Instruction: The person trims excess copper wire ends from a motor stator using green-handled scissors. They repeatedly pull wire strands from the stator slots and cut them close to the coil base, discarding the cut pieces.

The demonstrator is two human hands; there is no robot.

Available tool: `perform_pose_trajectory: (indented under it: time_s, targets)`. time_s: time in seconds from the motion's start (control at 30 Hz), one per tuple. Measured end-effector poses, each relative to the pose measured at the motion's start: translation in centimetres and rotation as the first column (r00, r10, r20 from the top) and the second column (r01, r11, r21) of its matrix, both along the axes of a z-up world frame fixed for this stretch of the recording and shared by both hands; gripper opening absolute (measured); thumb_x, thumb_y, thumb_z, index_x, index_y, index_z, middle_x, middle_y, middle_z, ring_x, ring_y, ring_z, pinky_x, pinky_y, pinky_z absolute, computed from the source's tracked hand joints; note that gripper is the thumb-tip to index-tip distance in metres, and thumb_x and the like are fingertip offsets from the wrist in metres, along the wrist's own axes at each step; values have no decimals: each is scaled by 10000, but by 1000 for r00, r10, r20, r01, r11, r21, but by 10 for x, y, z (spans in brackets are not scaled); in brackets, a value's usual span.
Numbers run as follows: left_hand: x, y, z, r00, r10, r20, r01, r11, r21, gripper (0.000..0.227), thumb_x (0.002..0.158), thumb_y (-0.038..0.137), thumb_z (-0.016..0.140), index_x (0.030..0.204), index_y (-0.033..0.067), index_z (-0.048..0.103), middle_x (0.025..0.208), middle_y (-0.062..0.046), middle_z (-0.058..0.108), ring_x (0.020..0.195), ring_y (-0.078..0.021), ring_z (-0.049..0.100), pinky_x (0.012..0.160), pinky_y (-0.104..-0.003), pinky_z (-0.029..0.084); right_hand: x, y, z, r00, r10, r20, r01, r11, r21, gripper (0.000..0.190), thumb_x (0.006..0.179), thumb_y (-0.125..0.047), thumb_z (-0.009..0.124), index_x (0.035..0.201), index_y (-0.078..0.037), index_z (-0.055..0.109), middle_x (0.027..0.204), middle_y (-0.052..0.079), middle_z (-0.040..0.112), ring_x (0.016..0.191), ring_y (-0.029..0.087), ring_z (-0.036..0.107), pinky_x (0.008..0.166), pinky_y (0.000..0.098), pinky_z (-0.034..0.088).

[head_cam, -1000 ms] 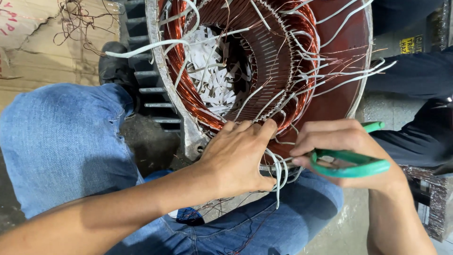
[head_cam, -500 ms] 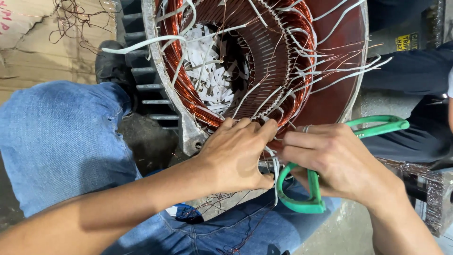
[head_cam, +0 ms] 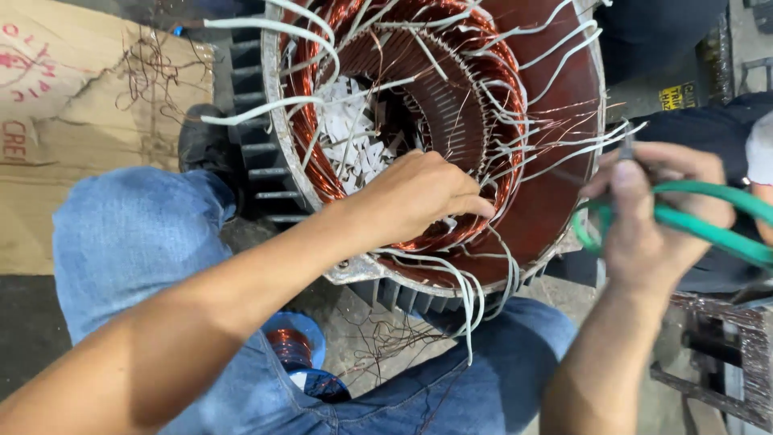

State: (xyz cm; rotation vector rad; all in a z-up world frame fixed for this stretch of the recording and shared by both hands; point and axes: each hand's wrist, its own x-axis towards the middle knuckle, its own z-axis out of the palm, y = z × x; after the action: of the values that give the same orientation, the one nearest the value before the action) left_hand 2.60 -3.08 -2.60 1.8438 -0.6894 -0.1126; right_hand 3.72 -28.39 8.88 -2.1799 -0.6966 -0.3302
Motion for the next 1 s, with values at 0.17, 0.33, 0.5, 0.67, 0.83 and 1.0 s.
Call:
perform_pose_trajectory:
  time_s: [0.17, 0.33, 0.5, 0.67, 0.83, 1.0]
  targets:
    - [-2, -1, 12, 974, 42, -224, -75, 987, -141, 265, 1116, 303, 578, 969, 94, 645, 766, -2, 649, 511, -114, 468, 563, -321, 446, -12, 24, -39, 995, -86, -50, 91, 990, 104, 140, 1142, 28, 631, 1238, 45, 530, 1072, 275, 677, 723, 241, 639, 736, 332, 567]
    - [-5, 8, 9, 933, 19, -360, -171, 902, -397, 265, 1124, 89, 523, 1298, 25, 713, 706, -19, 629, 672, -77, 582, 738, -275, 536, -14, 29, -59, 992, -92, 90, 91, 996, 19, 139, 1071, 42, 766, 1111, 128, 664, 1036, 297, 728, 862, 363, 724, 741, 420, 529]
    - [-9, 12, 12, 863, -29, -504, -231, 865, -445, 373, 1121, 28, 505, 1462, 20, 657, 722, -89, 685, 532, -77, 565, 529, -208, 448, -26, 56, -84, 969, -30, 247, 73, 983, -167, 75, 992, 53, 789, 1047, 41, 738, 1027, 207, 767, 801, 375, 744, 693, 447, 596]
    - [-9, 5, -2, 856, -20, -516, -242, 867, -436, 383, 1106, -1, 517, 1455, 20, 673, 782, -121, 719, 555, -66, 576, 528, -203, 460, -23, 70, -86, 953, 35, 301, 32, 976, -216, 66, 984, 61, 763, 1028, 39, 720, 1027, 173, 721, 771, 382, 737, 667, 452, 619]
    - [-13, 2, -6, 846, -24, -533, -267, 846, -461, 385, 1104, -5, 522, 1464, 0, 659, 828, -131, 726, 611, -60, 564, 560, -198, 454, -19, 67, -93, 937, 60, 344, 18, 975, -220, 76, 971, 95, 761, 1026, 52, 730, 1018, 171, 706, 748, 365, 730, 617, 433, 623]
    - [-20, 6, 8, 820, -72, -567, -246, 851, -464, 364, 1116, 24, 510, 1432, 3, 690, 751, -119, 732, 547, -46, 492, 526, -181, 398, 8, 39, -94, 890, -2, 456, 119, 966, -229, 103, 1024, 107, 767, 984, 36, 706, 987, 174, 743, 758, 366, 714, 698, 460, 606]
